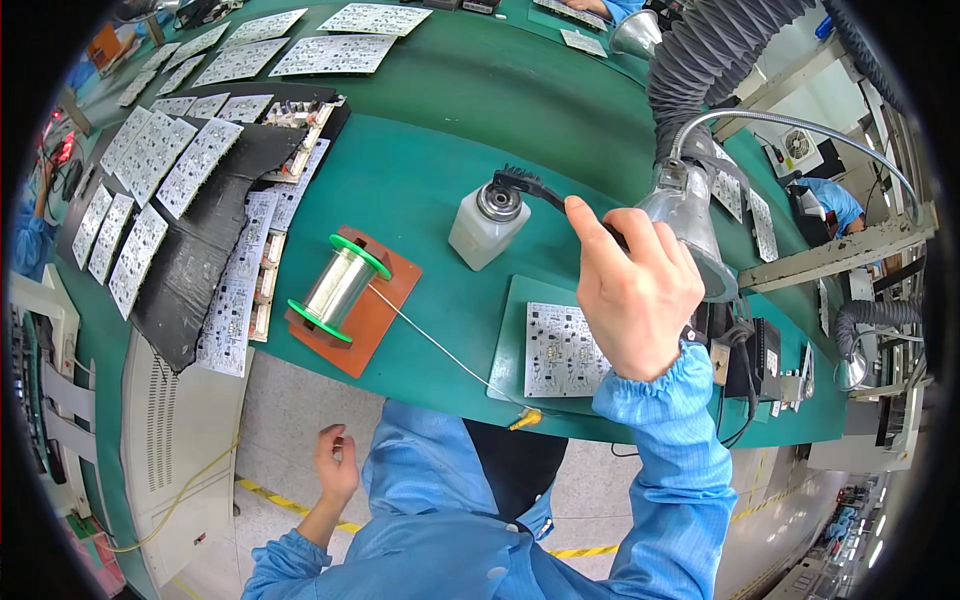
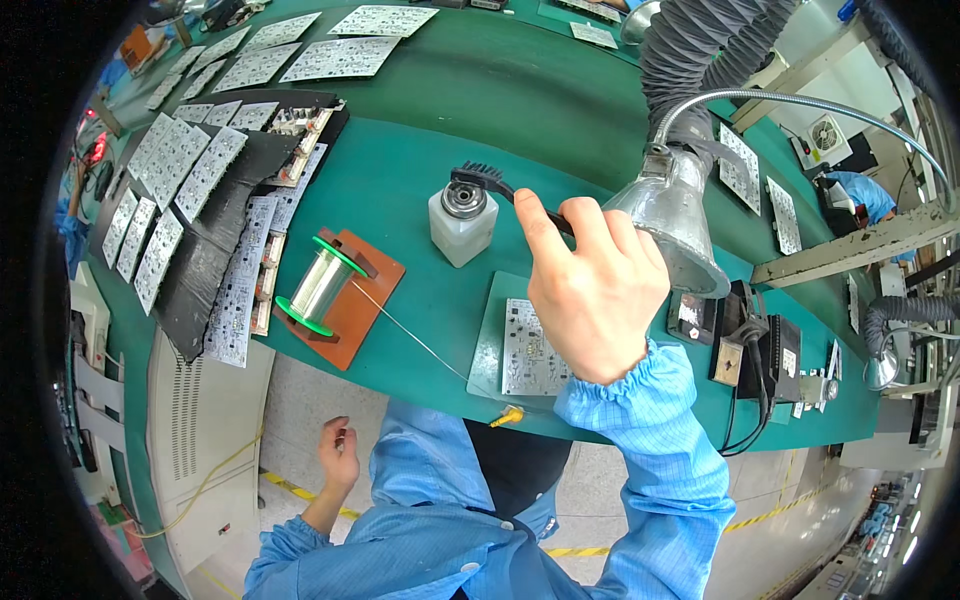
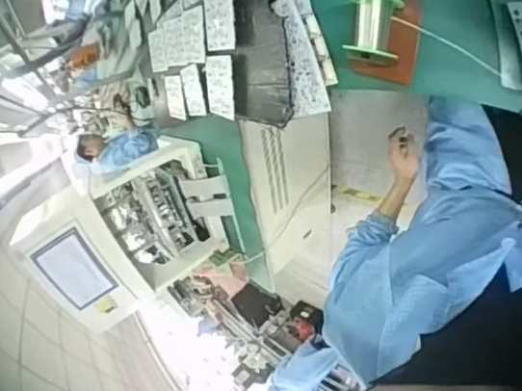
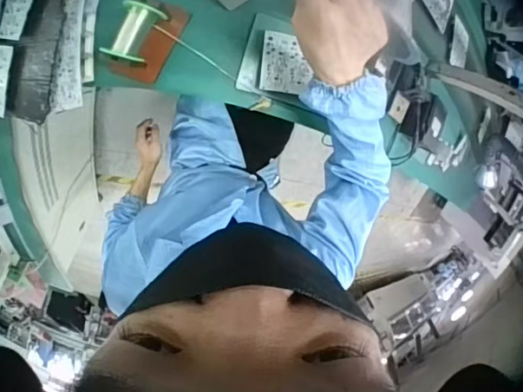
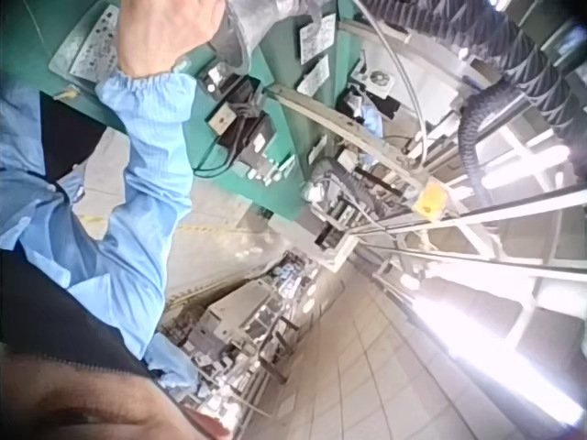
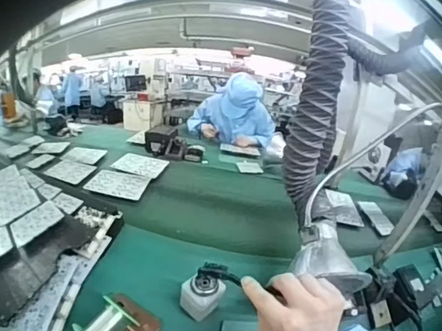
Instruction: Soldering electronic components onto a printed circuit board at a manual assembly station.
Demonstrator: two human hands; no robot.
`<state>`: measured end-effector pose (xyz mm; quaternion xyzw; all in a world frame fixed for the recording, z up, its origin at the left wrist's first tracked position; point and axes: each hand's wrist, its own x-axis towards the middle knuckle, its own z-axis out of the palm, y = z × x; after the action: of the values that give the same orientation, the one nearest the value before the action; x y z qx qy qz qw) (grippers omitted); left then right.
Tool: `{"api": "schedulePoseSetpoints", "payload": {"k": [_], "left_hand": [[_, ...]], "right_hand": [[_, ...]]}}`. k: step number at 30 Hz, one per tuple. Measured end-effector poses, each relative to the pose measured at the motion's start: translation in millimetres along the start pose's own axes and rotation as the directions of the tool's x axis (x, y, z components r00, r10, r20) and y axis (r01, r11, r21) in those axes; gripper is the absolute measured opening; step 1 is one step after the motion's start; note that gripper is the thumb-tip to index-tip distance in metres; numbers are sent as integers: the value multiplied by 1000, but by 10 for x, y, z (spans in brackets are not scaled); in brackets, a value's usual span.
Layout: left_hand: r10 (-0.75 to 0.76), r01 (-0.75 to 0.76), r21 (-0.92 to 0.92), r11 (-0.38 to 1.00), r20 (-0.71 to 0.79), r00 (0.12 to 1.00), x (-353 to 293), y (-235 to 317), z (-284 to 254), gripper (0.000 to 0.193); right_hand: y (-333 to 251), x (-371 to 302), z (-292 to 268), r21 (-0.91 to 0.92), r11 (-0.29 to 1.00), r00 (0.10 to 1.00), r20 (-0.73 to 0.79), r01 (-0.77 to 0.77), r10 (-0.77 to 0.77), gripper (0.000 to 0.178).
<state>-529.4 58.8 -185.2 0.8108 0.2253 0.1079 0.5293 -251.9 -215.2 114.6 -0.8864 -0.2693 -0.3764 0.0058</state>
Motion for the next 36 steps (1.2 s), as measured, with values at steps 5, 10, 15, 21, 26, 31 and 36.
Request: {"api": "schedulePoseSetpoints", "payload": {"k": [5, 10, 15, 21, 26, 31, 36], "left_hand": [[-42, 48, 89, 995, -66, 997, -2, -220, 14, 12], [-186, 184, 98, 978, 22, 982, -25, -357, -36, 41], [-334, 308, 202, 930, 109, 936, 49, -416, -46, 55], [-27, 26, 10, 1000, 140, 990, 141, 415, -74, 62], [428, -403, -152, 902, 426, 797, 302, 1502, 91, 20], [752, -708, -283, 647, 390, 531, 722, 2548, 733, 58], [664, -814, -75, 577, 623, 413, 916, 3079, 1270, 93]], "right_hand": [[-20, -42, 17, -8, 1000, 999, -32, 28, -28, 39], [-29, -75, -8, -6, 1000, 999, -41, 31, -31, 39], [-20, -134, -7, 67, 995, 997, -12, -70, 71, 33], [108, -419, -289, 197, 964, 983, 16, -180, 181, 30], [291, -945, -582, 221, 925, 945, 175, -310, 276, 30], [458, -1398, -603, 167, 868, 860, 312, -467, 403, 29], [654, -1573, -563, 140, 838, 815, 363, -528, 453, 27]]}}
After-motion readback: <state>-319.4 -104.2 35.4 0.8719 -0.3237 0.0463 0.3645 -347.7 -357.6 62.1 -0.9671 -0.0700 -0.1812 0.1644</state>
